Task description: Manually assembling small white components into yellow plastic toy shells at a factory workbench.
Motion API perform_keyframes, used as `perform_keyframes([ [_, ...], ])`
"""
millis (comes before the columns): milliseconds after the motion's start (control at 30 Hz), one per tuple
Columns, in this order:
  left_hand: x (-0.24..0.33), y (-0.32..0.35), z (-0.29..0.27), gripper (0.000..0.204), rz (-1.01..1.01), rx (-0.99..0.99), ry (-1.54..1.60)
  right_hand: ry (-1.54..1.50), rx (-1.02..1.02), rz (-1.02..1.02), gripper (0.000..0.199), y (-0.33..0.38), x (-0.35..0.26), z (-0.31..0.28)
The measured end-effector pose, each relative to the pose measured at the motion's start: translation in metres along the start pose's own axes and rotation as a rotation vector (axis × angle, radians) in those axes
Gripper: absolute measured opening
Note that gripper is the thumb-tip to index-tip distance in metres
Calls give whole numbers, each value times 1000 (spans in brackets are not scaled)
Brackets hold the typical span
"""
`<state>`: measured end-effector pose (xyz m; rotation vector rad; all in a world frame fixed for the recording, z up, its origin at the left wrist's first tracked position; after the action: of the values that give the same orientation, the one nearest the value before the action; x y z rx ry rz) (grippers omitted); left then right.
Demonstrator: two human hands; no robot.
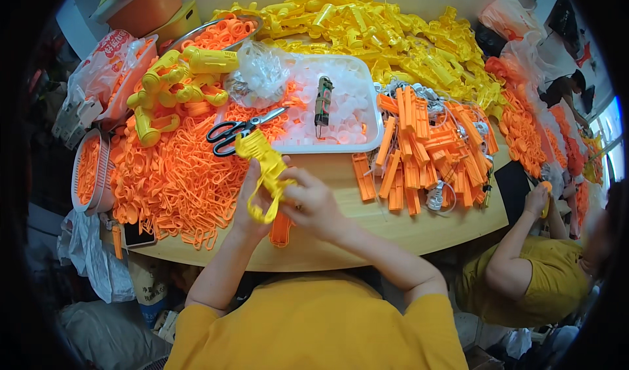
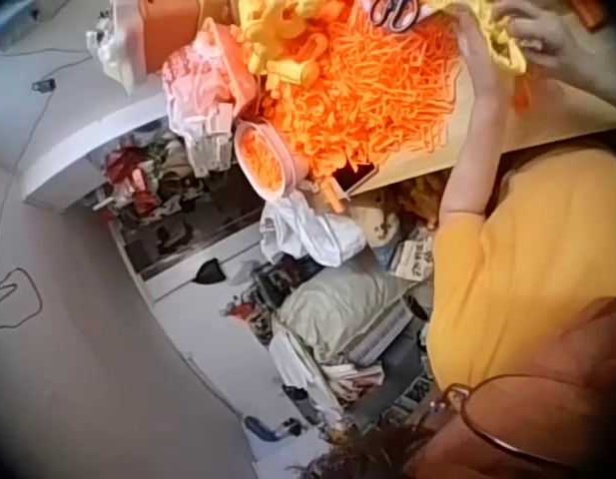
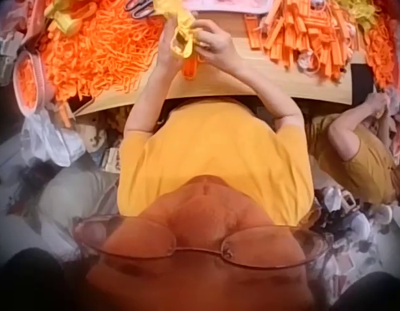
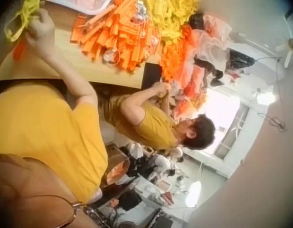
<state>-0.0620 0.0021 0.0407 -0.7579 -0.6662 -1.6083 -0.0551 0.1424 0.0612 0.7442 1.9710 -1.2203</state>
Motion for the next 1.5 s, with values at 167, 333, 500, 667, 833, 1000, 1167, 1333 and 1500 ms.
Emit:
perform_keyframes([
  [167,1,27,-2,45,-29,74,-200,1,152,-98,26,37,-2,36],
  [333,7,27,-20,46,69,89,-475,36,71,-112,41,53,-12,25],
  [500,20,22,-28,58,222,101,-819,176,330,29,35,88,12,-15],
  [667,22,17,-15,57,286,-24,-1327,-295,525,552,26,112,50,-31],
  [833,18,14,-6,57,450,-145,-1562,-548,532,647,28,111,57,-16],
  [1000,12,6,-12,61,556,-273,-1723,-648,534,734,28,105,58,-9],
  [1167,8,5,-7,62,504,-327,-1726,-715,529,745,29,105,62,-6],
  [1333,4,4,-8,62,442,-326,-1729,-719,525,744,29,102,60,-6],
  [1500,-2,4,-13,61,436,-286,-1739,-726,506,750,29,103,63,-6],
])
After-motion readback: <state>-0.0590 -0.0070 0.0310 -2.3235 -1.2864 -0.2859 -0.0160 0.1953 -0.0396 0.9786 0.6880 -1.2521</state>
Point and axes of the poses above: each hand's wrist, its own y-axis away from the middle knuckle, its own z-axis out of the palm, x = y × z, the point moved 3 cm from there along -y, towards the middle knuckle, and after that the axes turned 8 degrees about -y, right-handed, at the moved point
